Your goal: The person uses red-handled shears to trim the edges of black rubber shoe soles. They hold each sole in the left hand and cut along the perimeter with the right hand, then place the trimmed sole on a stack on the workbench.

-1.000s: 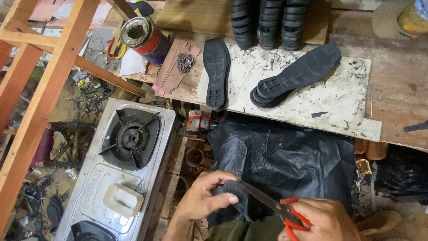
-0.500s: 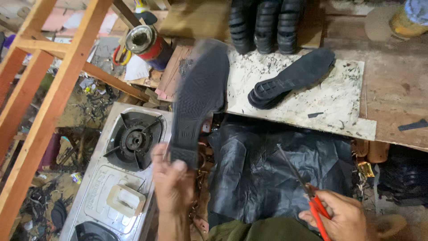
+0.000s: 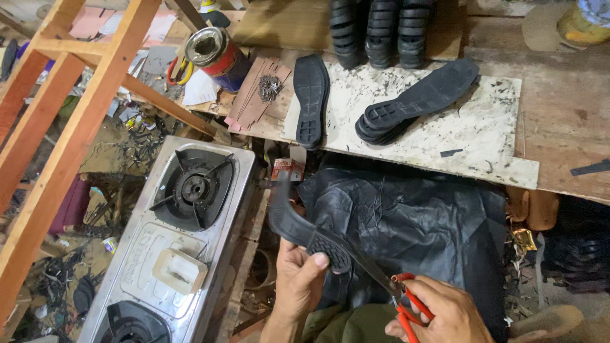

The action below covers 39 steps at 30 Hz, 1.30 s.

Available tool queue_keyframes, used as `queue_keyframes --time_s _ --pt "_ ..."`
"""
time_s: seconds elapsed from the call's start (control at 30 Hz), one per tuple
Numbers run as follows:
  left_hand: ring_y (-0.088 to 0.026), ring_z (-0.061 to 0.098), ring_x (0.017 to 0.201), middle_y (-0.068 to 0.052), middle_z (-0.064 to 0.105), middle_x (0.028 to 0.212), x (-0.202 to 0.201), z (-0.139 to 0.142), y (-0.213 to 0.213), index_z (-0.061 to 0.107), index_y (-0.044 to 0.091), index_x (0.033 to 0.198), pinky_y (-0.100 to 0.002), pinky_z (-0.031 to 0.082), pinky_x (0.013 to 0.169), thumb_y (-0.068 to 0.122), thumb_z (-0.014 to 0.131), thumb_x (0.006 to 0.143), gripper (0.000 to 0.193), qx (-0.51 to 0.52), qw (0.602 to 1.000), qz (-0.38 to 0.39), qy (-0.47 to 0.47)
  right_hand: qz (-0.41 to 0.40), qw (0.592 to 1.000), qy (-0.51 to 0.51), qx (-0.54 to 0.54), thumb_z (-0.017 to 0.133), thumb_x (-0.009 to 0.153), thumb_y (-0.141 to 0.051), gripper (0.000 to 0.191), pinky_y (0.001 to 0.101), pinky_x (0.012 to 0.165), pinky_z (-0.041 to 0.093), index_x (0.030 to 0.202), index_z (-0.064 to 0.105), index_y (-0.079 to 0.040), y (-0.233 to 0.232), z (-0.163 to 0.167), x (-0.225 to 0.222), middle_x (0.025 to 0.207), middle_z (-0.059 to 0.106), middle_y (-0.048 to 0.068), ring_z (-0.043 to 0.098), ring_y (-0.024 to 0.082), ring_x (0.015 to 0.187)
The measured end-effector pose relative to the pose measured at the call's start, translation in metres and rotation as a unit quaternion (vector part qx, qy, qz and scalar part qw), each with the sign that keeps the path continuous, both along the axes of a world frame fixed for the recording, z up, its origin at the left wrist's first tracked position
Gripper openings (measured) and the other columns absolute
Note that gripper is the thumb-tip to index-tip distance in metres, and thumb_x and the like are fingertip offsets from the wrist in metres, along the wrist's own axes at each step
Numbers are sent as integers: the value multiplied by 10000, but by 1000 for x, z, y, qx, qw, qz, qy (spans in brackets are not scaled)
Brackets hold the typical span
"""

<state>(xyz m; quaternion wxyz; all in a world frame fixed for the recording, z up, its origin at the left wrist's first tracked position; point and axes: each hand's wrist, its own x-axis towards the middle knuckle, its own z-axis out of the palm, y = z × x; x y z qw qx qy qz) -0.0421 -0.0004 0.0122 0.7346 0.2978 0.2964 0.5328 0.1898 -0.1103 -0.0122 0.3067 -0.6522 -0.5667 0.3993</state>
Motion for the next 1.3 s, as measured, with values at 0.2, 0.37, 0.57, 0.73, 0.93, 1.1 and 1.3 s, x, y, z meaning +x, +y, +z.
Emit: queue_keyframes --time_s 0.2,0.37,0.57,0.73,0.93,1.1,1.3 --pt "-152 639 1058 -148 628 1388 -15 -21 -14 428 -12 1478 -263 523 808 -10 772 811 751 7 996 -61 65 53 997 -9 51 1006 525 -349 671 315 520 552 1083 758 -73 -17 -22 8 734 719 33 691 156 581" --pt "-153 667 1024 -154 644 1335 -33 -35 -21 445 -5 1476 -245 514 741 2 801 797 767 -1 988 -99 118 113 990 14 77 1039 650 -451 477 278 491 523 868 758 -132 -31 -35 27 614 656 -26 675 96 552" --pt "-198 673 1167 -126 646 1356 -27 -31 -22 453 28 1463 -322 576 955 49 822 779 777 -6 985 -130 113 15 995 72 -64 976 576 -284 422 305 400 556 863 744 -78 -27 -22 13 611 705 6 708 103 475" --pt "-201 633 1235 -122 636 1390 4 -38 -46 449 -28 1488 -349 533 1050 39 812 854 733 -12 971 -229 68 -25 997 59 -34 950 609 -224 364 330 423 478 860 743 -61 -17 -20 -14 552 647 49 596 149 440" --pt "-226 671 1062 -133 670 1234 -4 -48 -15 418 1 1446 -396 559 900 92 686 961 562 -45 996 -62 -47 34 999 -4 -25 938 677 -270 345 330 458 497 878 734 -79 -31 -38 -4 571 641 59 640 123 445" --pt "-229 665 1118 -135 665 1246 -6 -45 -14 438 -23 1415 -406 548 994 49 642 981 485 -62 997 -23 -43 -26 980 56 -188 993 621 -304 535 322 546 631 1068 778 -104 -36 -50 -3 750 750 63 787 135 587" --pt "-219 635 1165 -123 651 1282 1 -40 -16 395 6 1517 -405 496 1041 23 632 941 623 -36 998 -38 -18 -66 993 -7 -100 1005 556 -350 685 323 584 626 1130 734 -89 -27 -36 -8 741 752 56 746 162 655"
